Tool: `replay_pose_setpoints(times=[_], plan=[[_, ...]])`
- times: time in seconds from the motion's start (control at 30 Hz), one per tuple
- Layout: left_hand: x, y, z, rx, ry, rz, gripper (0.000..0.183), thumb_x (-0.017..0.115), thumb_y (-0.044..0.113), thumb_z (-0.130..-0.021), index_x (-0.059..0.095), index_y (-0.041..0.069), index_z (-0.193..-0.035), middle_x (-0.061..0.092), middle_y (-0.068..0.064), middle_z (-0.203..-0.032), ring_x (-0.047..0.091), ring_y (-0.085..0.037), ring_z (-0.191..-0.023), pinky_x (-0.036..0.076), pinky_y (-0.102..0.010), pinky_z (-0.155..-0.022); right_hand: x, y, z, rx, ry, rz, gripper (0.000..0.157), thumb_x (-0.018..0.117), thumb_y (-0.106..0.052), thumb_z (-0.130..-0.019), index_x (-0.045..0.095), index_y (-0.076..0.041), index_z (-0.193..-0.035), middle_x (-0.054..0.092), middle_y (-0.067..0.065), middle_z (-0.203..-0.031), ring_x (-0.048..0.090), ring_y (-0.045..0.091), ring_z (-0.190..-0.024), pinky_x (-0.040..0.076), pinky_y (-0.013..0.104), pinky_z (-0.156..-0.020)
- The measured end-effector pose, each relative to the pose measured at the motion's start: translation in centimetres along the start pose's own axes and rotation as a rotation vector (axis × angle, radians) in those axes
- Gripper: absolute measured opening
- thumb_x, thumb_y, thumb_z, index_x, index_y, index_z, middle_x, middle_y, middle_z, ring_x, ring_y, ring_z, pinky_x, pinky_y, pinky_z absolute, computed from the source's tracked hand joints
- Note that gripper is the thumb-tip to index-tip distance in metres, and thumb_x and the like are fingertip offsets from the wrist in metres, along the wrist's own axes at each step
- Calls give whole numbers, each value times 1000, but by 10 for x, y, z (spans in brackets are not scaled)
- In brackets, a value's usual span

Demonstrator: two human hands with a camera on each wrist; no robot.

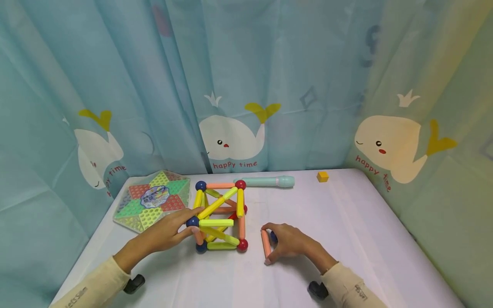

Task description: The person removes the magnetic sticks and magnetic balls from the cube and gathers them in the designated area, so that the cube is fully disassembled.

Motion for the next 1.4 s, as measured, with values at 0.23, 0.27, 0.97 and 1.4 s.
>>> replay_pose_setpoints(times=[0.23,0.27,0.97,1.4], plan=[[1,-1,0,-12,-9,8,59,48,48,-104,43,15,-153,54,-9,-148,51,-31,-137,44,-53,-109,-7,20,10,43,31,-10,91,95,-46,-61,55,-18,-138,59,12,-138,54,32,-128,44,60,-103],[1,-1,0,-12,-9,9,59,48,48,-104,42,16,-153,54,-9,-148,51,-31,-137,44,-53,-109,-8,22,11,37,33,-19,92,95,-46,-61,54,-17,-138,58,12,-138,54,33,-128,44,60,-104],[2,-2,0,-9,-2,7,58,48,48,-104,43,17,-153,56,-8,-145,54,-28,-135,47,-51,-107,-61,54,14,-15,115,-268,57,61,-24,-101,31,3,-141,59,18,-109,57,22,-87,51,31,-67],[0,-1,1,6,19,-13,57,50,47,-104,43,18,-153,56,-8,-146,53,-29,-135,46,-51,-107,-91,105,-38,-11,294,-77,39,77,-14,-86,64,4,-118,68,20,-105,65,24,-88,51,31,-71]])
Point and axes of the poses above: each hand's wrist, its own z-axis away from the middle knuckle, its own x-axis out of the palm, y = z × x, the point moved 2 cm from there along -z, towards the middle knuckle
